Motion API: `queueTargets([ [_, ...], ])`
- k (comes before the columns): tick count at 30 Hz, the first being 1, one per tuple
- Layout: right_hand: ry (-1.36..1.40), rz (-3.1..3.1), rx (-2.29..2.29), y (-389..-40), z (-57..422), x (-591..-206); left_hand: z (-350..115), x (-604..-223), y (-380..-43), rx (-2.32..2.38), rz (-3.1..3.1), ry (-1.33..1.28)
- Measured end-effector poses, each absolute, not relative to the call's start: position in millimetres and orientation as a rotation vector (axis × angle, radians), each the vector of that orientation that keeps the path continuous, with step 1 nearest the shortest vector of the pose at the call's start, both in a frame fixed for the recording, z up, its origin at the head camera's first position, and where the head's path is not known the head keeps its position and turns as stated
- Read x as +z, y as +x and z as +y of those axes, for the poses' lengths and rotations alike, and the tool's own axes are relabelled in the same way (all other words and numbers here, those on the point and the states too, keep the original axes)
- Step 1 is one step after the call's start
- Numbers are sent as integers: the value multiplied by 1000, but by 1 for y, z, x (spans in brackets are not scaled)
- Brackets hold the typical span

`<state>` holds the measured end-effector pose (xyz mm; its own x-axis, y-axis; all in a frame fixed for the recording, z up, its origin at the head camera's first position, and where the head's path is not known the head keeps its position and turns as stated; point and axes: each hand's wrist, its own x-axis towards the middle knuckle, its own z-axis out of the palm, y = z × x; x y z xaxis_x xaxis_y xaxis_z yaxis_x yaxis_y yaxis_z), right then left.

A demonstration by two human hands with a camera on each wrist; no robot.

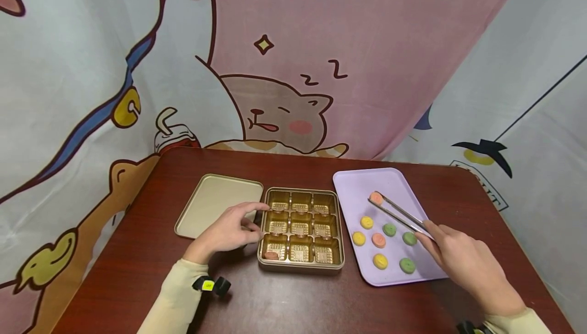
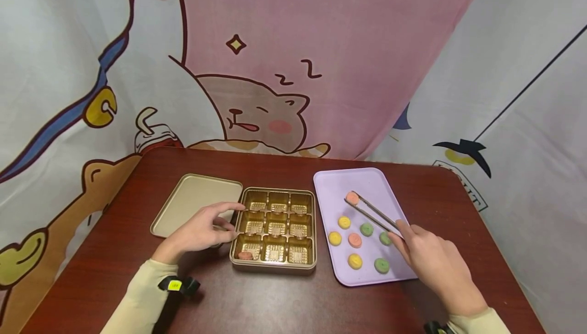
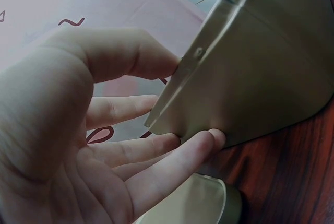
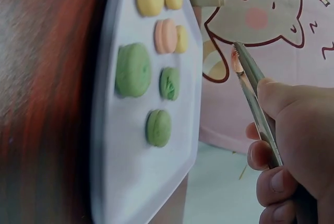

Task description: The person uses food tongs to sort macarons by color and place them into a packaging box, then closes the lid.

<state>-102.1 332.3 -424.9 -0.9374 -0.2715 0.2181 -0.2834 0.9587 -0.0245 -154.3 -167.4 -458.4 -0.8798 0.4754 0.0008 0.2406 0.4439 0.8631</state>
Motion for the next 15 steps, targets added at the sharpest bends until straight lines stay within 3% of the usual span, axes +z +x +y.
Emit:
queueTargets([
  [15, 666, -2615, 130, -106, 305, -418, -167, -459, -154, 1404, 2454, 623],
])
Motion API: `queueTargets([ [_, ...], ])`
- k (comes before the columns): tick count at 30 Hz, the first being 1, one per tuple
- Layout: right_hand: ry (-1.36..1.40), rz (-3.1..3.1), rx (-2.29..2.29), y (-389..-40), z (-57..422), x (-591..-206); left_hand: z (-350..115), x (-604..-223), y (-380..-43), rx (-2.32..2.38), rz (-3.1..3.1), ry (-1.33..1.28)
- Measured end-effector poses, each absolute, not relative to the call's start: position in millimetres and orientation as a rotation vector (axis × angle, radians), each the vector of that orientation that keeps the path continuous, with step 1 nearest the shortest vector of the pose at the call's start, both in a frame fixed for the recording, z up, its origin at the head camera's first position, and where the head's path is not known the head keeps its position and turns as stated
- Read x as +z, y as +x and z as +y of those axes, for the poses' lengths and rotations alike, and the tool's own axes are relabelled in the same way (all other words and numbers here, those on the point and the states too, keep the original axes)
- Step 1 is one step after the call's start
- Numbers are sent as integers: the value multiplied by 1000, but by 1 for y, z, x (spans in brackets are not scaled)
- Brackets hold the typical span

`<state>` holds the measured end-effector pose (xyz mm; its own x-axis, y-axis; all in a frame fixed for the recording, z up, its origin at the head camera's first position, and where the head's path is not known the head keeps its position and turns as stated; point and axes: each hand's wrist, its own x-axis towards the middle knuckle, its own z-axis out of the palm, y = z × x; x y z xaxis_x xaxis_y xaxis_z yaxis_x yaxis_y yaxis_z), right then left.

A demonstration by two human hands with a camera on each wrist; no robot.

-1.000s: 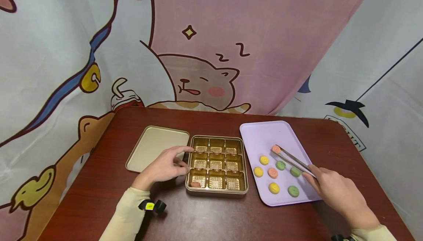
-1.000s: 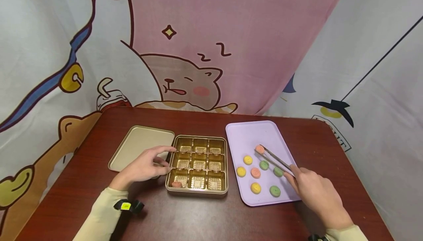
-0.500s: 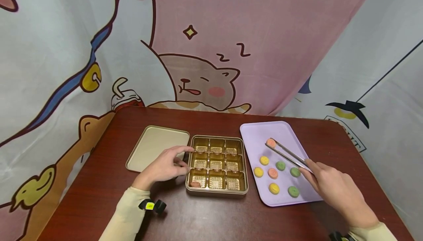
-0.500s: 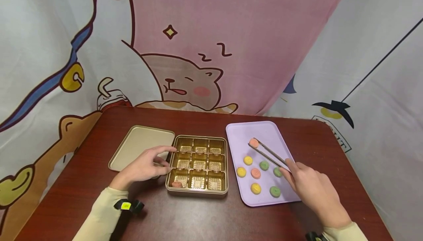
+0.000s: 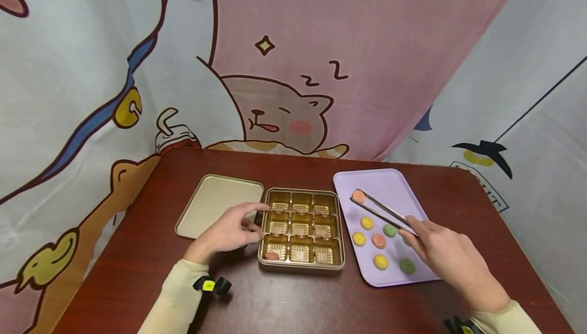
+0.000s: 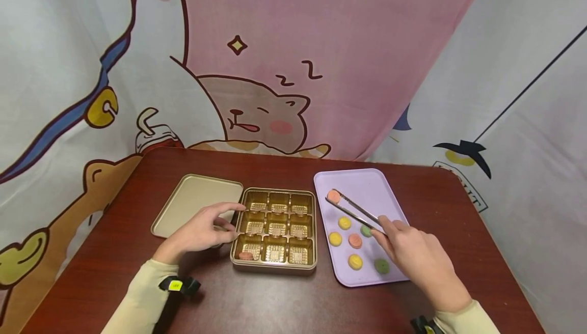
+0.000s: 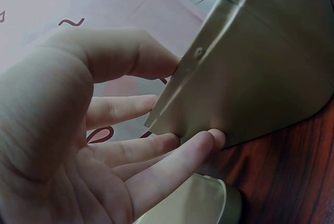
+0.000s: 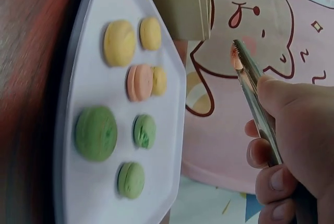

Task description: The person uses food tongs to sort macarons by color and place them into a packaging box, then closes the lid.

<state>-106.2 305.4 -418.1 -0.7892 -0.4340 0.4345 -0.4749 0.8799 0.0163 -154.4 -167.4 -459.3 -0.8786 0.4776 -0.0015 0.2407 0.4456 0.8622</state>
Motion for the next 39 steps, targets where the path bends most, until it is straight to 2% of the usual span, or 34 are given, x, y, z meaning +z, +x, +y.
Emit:
queueTargets([
  [22, 968, -2467, 166, -121, 248, -411, -168, -456, -154, 1403, 2457, 629],
  [39, 1083, -2367, 113, -125, 198, -416, -168, -458, -154, 1413, 2443, 629],
])
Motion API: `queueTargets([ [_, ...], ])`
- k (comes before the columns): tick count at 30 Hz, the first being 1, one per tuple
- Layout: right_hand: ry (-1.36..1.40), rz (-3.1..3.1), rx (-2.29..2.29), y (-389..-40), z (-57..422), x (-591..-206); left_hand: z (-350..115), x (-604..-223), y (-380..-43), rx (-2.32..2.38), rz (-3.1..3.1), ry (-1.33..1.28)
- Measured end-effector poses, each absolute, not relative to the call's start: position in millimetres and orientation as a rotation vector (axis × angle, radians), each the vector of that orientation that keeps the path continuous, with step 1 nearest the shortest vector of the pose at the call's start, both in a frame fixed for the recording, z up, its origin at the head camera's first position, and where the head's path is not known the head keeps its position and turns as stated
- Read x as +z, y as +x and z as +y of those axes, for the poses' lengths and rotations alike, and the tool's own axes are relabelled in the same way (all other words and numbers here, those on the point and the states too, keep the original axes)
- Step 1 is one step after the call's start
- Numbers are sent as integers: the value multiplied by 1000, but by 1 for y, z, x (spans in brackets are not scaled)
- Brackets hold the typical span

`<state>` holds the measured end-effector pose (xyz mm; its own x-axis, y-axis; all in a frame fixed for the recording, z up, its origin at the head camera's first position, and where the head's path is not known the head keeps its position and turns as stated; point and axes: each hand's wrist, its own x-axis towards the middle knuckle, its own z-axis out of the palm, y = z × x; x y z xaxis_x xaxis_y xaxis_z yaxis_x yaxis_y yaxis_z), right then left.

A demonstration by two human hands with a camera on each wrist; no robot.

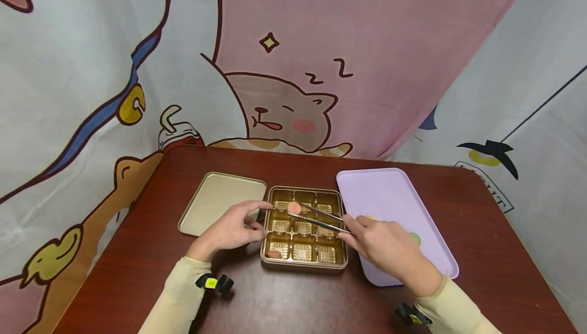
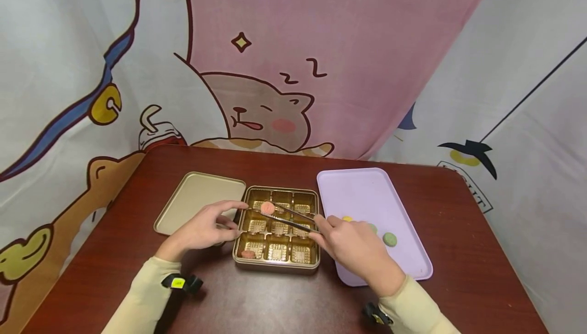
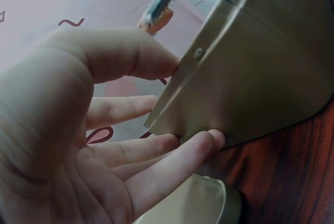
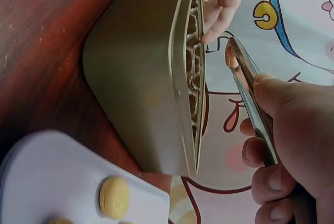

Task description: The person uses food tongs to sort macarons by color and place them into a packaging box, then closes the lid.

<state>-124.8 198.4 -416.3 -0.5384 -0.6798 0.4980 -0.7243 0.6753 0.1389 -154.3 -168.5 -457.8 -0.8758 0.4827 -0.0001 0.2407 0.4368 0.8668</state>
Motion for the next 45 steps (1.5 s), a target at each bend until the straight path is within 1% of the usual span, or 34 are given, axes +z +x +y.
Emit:
queueTargets([
  [19, 1121, -2458, 92, -121, 180, -421, -168, -457, -154, 1391, 2454, 633],
  [45, 1060, -2444, 119, -120, 190, -424, -169, -458, -154, 1420, 2441, 637],
])
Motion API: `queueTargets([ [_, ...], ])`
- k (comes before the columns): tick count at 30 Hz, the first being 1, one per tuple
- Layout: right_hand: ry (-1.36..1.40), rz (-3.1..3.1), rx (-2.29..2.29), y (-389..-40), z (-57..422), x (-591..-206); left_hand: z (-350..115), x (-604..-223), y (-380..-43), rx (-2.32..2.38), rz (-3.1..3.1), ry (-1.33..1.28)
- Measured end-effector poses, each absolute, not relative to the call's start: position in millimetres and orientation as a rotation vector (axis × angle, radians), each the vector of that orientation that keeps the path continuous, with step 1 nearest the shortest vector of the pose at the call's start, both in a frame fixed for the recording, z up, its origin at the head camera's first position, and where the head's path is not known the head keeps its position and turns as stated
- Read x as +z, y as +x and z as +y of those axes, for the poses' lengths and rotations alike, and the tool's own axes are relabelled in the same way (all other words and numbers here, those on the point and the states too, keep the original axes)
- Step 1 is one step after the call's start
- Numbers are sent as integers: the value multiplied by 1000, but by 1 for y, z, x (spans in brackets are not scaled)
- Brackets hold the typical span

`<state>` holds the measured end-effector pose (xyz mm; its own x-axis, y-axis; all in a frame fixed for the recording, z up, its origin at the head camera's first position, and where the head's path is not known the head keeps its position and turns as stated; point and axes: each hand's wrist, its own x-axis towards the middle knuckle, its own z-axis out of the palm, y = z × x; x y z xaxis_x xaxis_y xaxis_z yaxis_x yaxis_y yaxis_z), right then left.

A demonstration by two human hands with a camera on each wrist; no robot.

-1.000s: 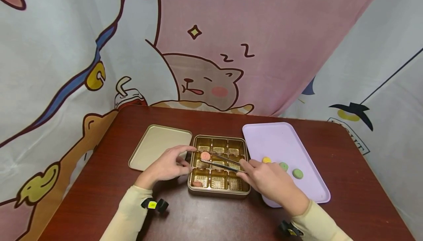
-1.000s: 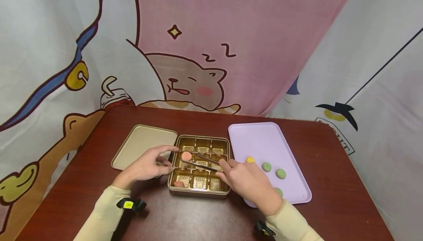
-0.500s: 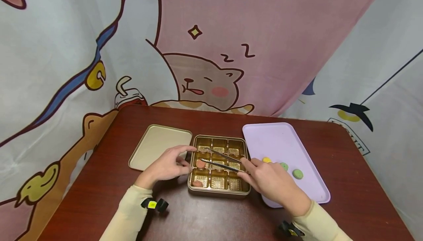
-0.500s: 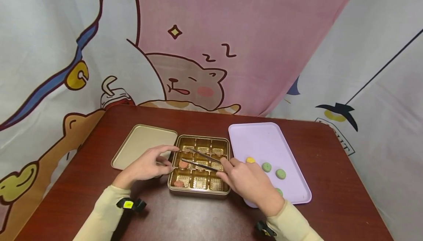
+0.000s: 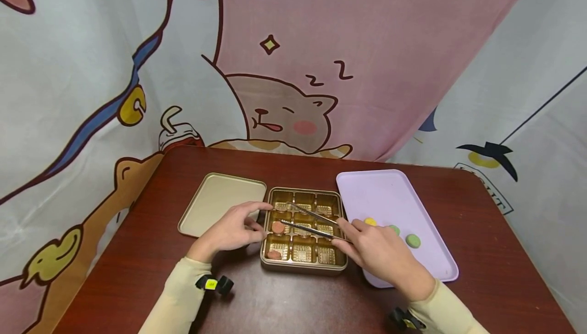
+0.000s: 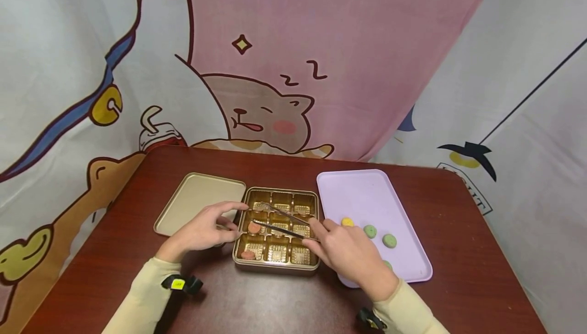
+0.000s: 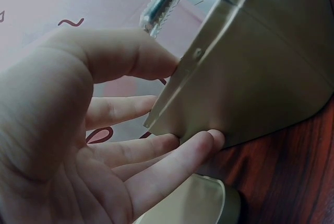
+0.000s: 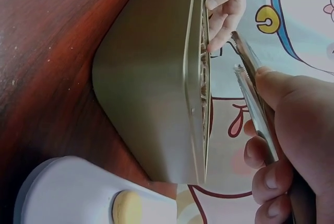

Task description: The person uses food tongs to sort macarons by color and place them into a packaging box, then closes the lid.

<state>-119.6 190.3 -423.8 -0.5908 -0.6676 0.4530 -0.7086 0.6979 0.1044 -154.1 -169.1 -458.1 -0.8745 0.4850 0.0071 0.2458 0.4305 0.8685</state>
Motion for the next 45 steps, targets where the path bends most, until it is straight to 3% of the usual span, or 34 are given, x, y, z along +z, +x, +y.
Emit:
queueTargets([
  [33, 939, -2446, 239, -111, 251, -427, -167, -457, -154, 1425, 2437, 614],
  [45, 693, -2647, 178, -92, 283, -428, -167, -459, -153, 1451, 2423, 640],
])
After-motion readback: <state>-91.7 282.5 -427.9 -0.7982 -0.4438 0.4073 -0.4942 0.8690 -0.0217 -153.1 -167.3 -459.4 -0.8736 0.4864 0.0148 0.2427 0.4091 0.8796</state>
